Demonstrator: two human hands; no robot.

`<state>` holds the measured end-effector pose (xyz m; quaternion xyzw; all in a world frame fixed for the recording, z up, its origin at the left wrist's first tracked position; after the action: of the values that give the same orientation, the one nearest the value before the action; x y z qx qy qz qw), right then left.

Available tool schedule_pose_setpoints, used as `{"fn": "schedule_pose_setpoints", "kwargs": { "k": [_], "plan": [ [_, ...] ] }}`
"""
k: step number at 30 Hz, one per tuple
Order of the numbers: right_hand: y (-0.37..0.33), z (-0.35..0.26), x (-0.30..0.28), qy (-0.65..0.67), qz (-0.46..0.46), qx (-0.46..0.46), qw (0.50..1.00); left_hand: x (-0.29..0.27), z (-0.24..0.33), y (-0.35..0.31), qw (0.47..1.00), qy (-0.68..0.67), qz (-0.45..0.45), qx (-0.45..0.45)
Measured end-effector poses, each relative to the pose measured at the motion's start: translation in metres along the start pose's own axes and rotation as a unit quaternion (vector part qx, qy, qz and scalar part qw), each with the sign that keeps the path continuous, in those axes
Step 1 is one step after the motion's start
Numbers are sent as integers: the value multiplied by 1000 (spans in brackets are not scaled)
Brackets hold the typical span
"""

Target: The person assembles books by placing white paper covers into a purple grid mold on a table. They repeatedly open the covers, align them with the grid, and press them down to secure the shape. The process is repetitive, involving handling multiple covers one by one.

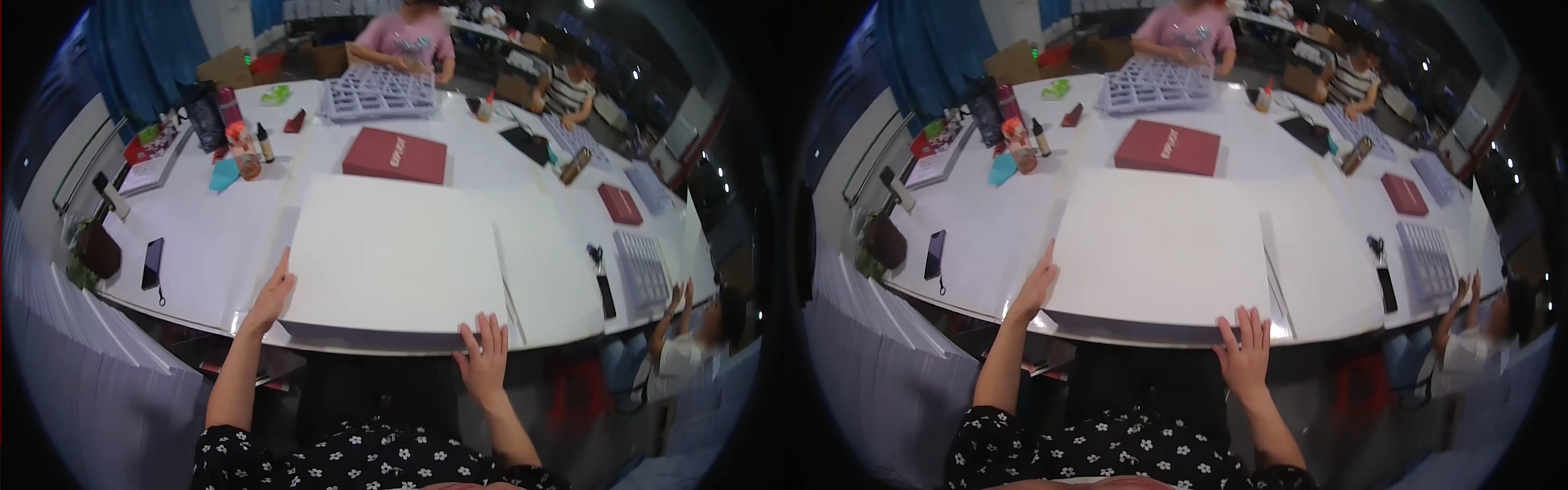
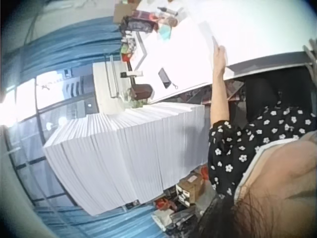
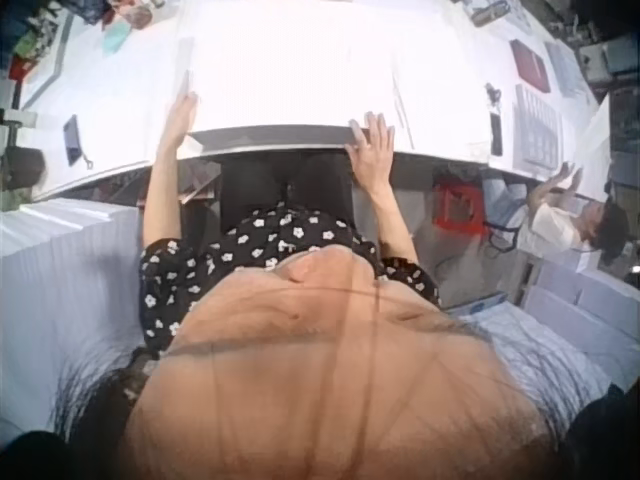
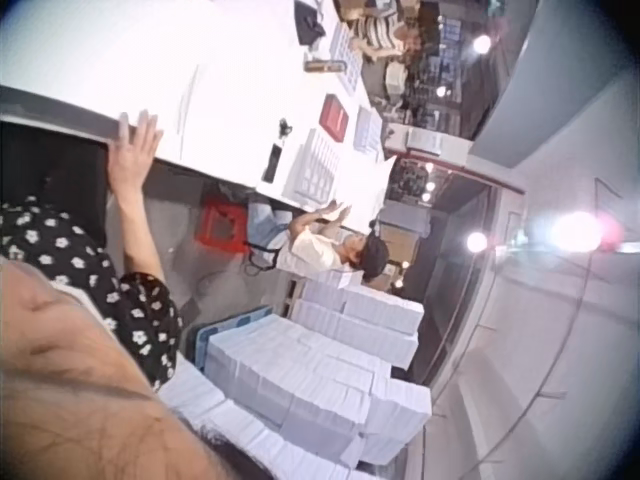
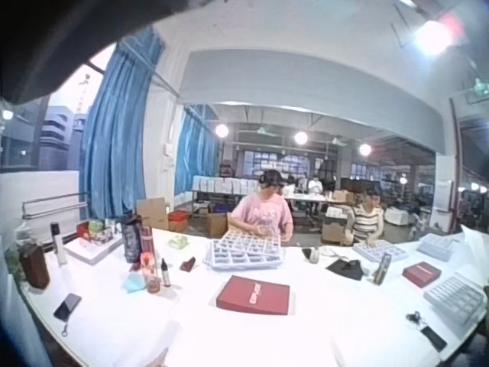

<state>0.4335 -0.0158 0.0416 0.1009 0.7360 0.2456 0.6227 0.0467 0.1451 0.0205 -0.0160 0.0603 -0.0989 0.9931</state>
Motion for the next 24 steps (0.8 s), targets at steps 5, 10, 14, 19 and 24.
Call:
{"fn": "schedule_pose_setpoints", "kwargs": {
  "k": [5,10,14,19,24],
  "plan": [
    [4,-6,-6,12,4,32,999,0,-6,-4,1000,13,12,-7],
    [16,-24,-14,25,20,62,998,5,-9,-2,1000,-7,3,-25],
    [22,-33,-16,93,14,5,996,4,-6,2,999,-23,-5,-22],
    [35,83,-101,300,295,219,880,4,0,-1,999,47,1,-17],
    [26,127,-68,417,194,293,838,9,-1,4,998,54,7,-29]
  ]
}}
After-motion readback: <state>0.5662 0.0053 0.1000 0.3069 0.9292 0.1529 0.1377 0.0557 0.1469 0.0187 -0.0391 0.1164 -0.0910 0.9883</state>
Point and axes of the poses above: each hand's wrist, its own y-axis towards the middle knuckle, its own x-axis out of the palm, z = x × y, the point moved 6 cm from there along y, towards the middle knuckle, and after that the axes turned 3 degrees about -y, right-handed, at the moved point
